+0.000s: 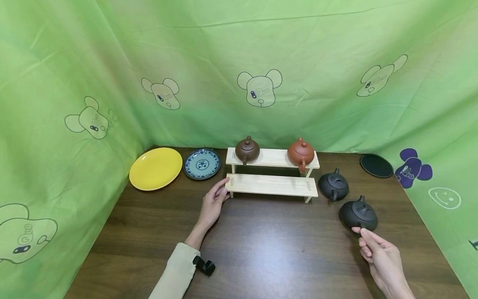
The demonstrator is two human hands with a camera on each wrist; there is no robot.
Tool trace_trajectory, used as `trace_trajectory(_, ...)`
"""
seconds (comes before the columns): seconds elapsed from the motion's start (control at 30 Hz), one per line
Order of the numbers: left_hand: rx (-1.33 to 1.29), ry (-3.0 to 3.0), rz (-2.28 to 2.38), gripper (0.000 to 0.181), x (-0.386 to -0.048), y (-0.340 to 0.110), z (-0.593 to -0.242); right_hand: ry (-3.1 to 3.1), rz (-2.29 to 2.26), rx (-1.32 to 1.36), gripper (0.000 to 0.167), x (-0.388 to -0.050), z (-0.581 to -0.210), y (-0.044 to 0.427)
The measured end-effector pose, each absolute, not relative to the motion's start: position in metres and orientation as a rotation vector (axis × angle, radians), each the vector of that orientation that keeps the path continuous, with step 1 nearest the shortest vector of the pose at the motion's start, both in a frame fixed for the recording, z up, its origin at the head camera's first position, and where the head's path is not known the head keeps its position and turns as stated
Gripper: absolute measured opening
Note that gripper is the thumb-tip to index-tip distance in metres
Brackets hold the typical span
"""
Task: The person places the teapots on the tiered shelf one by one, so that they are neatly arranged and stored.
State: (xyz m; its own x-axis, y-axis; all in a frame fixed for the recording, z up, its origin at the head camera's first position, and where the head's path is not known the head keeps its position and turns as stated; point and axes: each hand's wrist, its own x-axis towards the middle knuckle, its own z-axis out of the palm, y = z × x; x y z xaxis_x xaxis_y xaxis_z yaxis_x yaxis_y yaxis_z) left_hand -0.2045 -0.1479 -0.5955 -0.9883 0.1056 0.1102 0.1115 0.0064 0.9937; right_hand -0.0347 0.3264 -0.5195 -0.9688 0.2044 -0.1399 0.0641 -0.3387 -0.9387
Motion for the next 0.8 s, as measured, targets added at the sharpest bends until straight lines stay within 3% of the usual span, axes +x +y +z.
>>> trace_trajectory(0.8,-0.268,-2.216,-2.185,0.04,-0.207,-0.149,-0.601,-1.762,2.428,-0.275,0.036,-0.025,-0.499,0.323)
